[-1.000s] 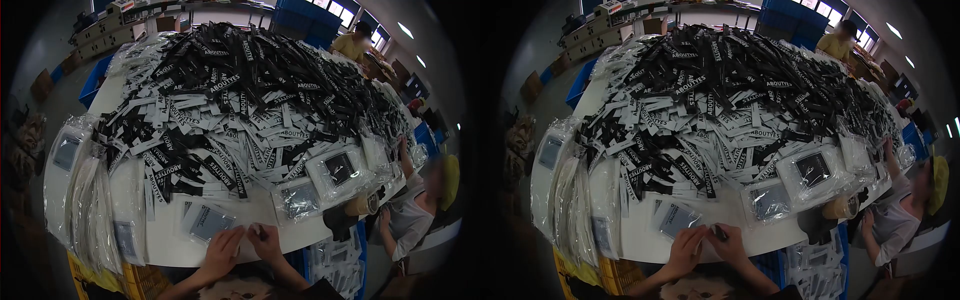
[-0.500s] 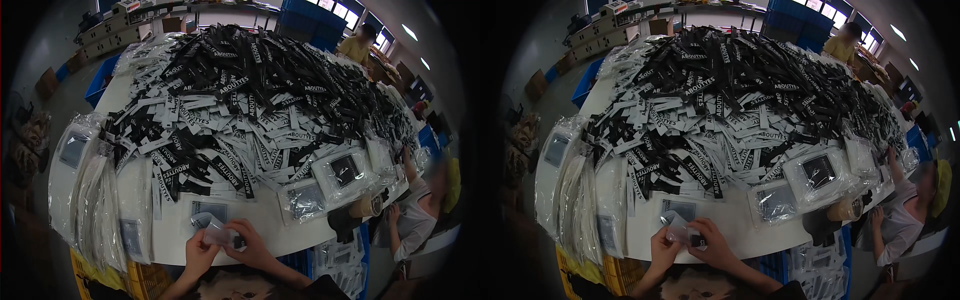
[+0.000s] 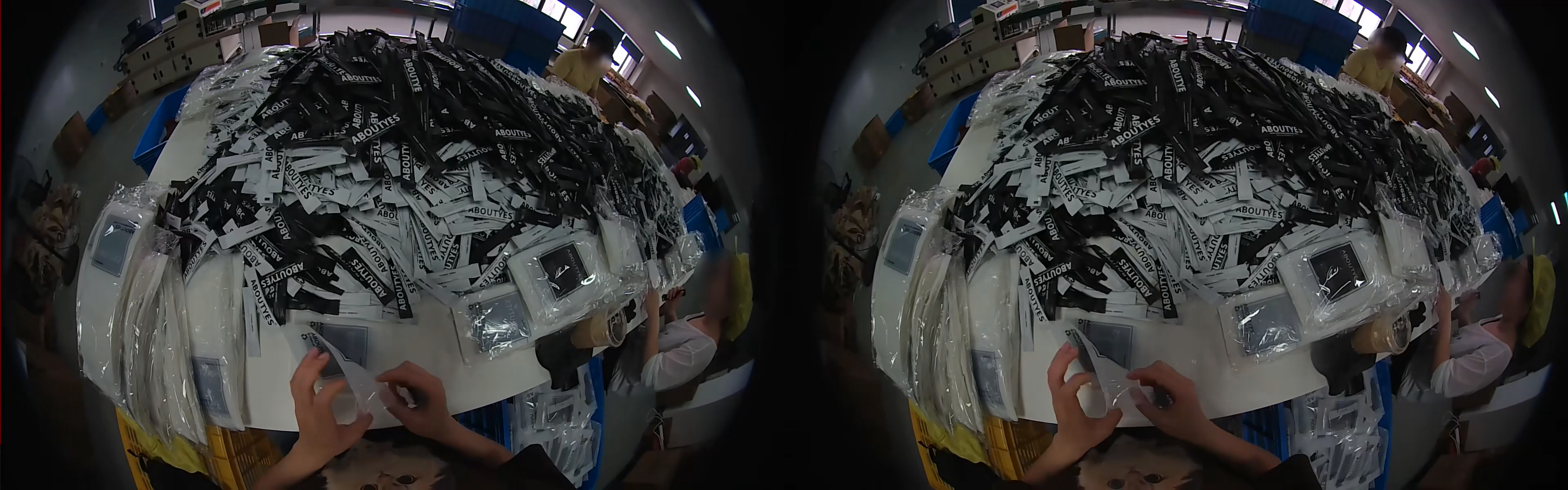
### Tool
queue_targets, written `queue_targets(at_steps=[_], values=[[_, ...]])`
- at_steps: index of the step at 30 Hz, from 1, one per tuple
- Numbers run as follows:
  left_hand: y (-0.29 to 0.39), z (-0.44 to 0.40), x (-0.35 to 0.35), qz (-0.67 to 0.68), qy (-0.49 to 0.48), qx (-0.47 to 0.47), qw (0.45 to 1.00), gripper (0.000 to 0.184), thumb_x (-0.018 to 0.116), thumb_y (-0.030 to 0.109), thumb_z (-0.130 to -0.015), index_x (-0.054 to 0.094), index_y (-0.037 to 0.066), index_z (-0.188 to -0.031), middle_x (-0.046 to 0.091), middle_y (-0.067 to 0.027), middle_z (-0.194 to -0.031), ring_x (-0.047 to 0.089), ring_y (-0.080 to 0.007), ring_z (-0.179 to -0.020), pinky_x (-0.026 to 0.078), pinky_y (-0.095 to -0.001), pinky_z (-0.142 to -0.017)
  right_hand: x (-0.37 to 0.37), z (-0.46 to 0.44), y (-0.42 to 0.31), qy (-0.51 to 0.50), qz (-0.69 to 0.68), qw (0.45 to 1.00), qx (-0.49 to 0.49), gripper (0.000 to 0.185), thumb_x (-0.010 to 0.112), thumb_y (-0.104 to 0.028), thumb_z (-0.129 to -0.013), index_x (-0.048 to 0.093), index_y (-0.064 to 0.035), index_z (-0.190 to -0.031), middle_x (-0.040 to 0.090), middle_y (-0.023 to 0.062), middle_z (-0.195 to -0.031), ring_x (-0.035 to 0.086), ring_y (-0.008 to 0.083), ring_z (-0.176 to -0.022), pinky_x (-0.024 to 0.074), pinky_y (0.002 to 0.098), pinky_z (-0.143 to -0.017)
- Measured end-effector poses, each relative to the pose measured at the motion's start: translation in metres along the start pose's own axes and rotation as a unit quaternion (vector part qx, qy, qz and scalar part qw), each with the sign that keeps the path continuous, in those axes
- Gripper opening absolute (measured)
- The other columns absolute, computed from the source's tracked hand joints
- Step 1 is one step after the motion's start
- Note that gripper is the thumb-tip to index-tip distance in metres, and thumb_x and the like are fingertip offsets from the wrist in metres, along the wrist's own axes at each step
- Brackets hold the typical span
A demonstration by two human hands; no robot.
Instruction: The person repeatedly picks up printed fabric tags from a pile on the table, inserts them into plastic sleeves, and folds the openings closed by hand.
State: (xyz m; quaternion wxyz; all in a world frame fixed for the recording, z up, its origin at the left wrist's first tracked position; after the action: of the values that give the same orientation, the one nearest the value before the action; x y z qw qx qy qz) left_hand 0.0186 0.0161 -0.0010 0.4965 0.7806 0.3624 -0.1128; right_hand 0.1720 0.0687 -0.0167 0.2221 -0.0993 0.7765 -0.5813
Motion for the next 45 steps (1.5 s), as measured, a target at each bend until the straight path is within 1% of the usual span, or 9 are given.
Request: queue_targets(at_steps=[4,8,14,20,22,30,33,35,45], values=[[0.013,-0.009,0.011,0.049,-0.118,0.100,0.987,0.077,0.079,0.026,-0.052,0.041,0.005,-0.116,0.043,-0.0157,-0.117,0.042,-0.0352,-0.114,0.025,-0.0542,-0.099,-0.002,0.008,-0.004,0.002,-0.289,0.939,0.186,0.016,0.058,-0.003,-0.082,0.055,-0.0025,-0.097,0.053,-0.0015,-0.079,0.046,0.0024,-0.069,0.0367,0.0174,-0.058],[0.004,-0.005,0.031,0.036,-0.153,0.029,0.987,0.087,0.080,0.034,-0.053,0.038,0.002,-0.123,0.043,-0.0154,-0.115,0.041,-0.0347,-0.111,0.025,-0.0543,-0.098,-0.016,0.015,0.013,0.040,-0.252,0.937,0.239,0.015,0.058,-0.003,-0.082,0.055,-0.0026,-0.096,0.053,-0.0013,-0.081,0.047,0.0037,-0.069,0.0363,0.0171,-0.061],[-0.009,0.001,0.031,0.031,-0.173,-0.047,0.983,0.084,0.079,0.034,-0.055,0.039,0.000,-0.122,0.043,-0.0154,-0.112,0.041,-0.0328,-0.104,0.027,-0.0491,-0.097,-0.062,0.026,0.038,0.183,0.088,0.979,0.035,0.025,0.055,-0.005,-0.084,0.055,0.0002,-0.108,0.060,0.0131,-0.102,0.057,0.0182,-0.093,0.0437,0.0277,-0.082],[-0.001,-0.001,0.040,0.004,-0.228,-0.028,0.973,0.094,0.082,0.034,-0.053,0.035,0.000,-0.127,0.039,-0.0163,-0.115,0.036,-0.0334,-0.108,0.029,-0.0418,-0.093,-0.053,0.022,0.011,0.244,-0.188,0.949,-0.062,0.028,0.043,-0.007,-0.091,0.050,0.0089,-0.113,0.057,0.0207,-0.111,0.055,0.0265,-0.104,0.0452,0.0358,-0.087],[0.005,-0.002,0.037,0.009,-0.203,-0.018,0.979,0.091,0.080,0.036,-0.054,0.037,0.002,-0.126,0.040,-0.0152,-0.114,0.036,-0.0321,-0.106,0.028,-0.0415,-0.091,-0.036,0.010,0.006,0.109,-0.382,0.908,0.135,0.029,0.043,-0.008,-0.091,0.050,0.0068,-0.115,0.058,0.0184,-0.110,0.055,0.0224,-0.103,0.0439,0.0314,-0.088],[-0.010,-0.012,0.006,0.098,-0.134,-0.127,0.978,0.063,0.074,0.027,-0.068,0.047,0.002,-0.120,0.049,-0.0177,-0.111,0.051,-0.0301,-0.097,0.041,-0.0348,-0.079,-0.007,0.008,0.011,0.010,-0.285,0.923,0.256,0.034,0.049,-0.011,-0.090,0.048,0.0022,-0.122,0.057,0.0114,-0.117,0.053,0.0109,-0.102,0.0409,0.0247,-0.087],[-0.034,-0.009,-0.008,0.156,-0.334,-0.234,0.899,0.029,0.066,0.015,-0.078,0.059,0.000,-0.102,0.062,-0.0155,-0.084,0.060,-0.0235,-0.068,0.046,-0.0282,-0.059,-0.004,0.006,0.009,0.069,-0.340,0.916,0.201,0.030,0.052,-0.011,-0.089,0.053,0.0027,-0.115,0.063,0.0113,-0.104,0.057,0.0105,-0.092,0.0445,0.0249,-0.081],[-0.029,-0.014,-0.013,0.164,-0.258,-0.196,0.932,0.011,0.060,0.009,-0.082,0.064,0.000,-0.087,0.060,-0.0120,-0.062,0.056,-0.0180,-0.048,0.044,-0.0254,-0.048,-0.019,0.009,0.016,0.100,0.010,0.989,0.105,0.026,0.052,-0.011,-0.088,0.057,0.0026,-0.110,0.065,0.0141,-0.098,0.061,0.0139,-0.088,0.0481,0.0275,-0.077],[-0.026,-0.002,-0.007,0.150,-0.273,-0.143,0.939,0.012,0.061,0.010,-0.081,0.063,0.001,-0.088,0.061,-0.0144,-0.072,0.059,-0.0278,-0.058,0.046,-0.0301,-0.052,-0.015,0.014,0.060,-0.355,-0.151,0.862,0.328,0.022,0.060,-0.013,-0.084,0.062,0.0030,-0.099,0.063,0.0017,-0.076,0.053,0.0056,-0.071,0.0440,0.0230,-0.064]])
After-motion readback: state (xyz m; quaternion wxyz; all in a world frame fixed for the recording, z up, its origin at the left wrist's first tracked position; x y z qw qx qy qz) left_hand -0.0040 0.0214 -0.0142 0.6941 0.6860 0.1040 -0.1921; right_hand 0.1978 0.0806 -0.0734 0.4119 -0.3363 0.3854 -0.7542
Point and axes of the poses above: each hand's wrist, its own z-axis away from the middle knuckle, its own x-axis out of the palm, y = z × x, the point moved 2 cm from there along -z, towards the middle knuckle
